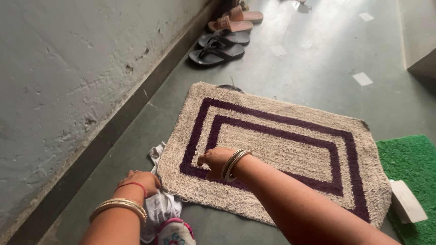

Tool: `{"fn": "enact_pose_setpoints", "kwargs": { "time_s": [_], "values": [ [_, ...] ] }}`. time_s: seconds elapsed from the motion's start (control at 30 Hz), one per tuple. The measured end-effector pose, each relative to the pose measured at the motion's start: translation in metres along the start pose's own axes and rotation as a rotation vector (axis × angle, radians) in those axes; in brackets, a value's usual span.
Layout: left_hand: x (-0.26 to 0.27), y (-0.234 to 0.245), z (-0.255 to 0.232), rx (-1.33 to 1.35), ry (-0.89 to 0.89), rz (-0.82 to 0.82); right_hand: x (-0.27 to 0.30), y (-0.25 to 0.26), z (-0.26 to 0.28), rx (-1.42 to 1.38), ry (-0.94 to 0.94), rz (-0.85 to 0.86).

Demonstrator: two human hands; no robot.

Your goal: The person cleans a rug by hand, using a small brush and a white cloth to scrub its surface, then shakes the rug out and wipes the floor underneath it.

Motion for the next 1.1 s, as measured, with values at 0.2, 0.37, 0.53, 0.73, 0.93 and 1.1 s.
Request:
{"fn": "enact_pose_setpoints", "kwargs": {
  "time_s": [0.2,0.37,0.53,0.73,0.93,1.1],
  "values": [
    [-0.004,-0.023,0.002,0.031,0.042,0.018,-0.012,0.001,0.008,0.017,-0.020,0.017],
    [-0.027,-0.061,0.000,0.067,0.014,0.158,-0.021,0.005,0.005,-0.021,0.019,-0.022],
    [-0.077,-0.043,0.014,0.268,-0.033,-0.055,-0.018,0.009,0.002,-0.003,0.018,-0.020],
    [-0.039,0.069,0.077,0.496,0.154,-0.599,0.004,0.026,-0.001,-0.090,0.110,-0.126],
    [0.048,0.206,0.040,0.462,-0.158,-1.231,0.032,0.052,-0.029,-0.353,-0.023,-0.207],
    [0.132,0.281,-0.047,0.582,-0.694,-1.331,0.054,0.080,-0.061,-0.530,0.086,-0.391]
  ]
}}
Point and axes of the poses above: each hand's wrist, its own x-axis away from the middle knuckle, its own y-axis out of the back of the hand, z = x × y, the point moved 9 cm from there along -x, towards the middle knuckle, and after that the axes turned 4 degrees about -y, right-handed, at the moved point
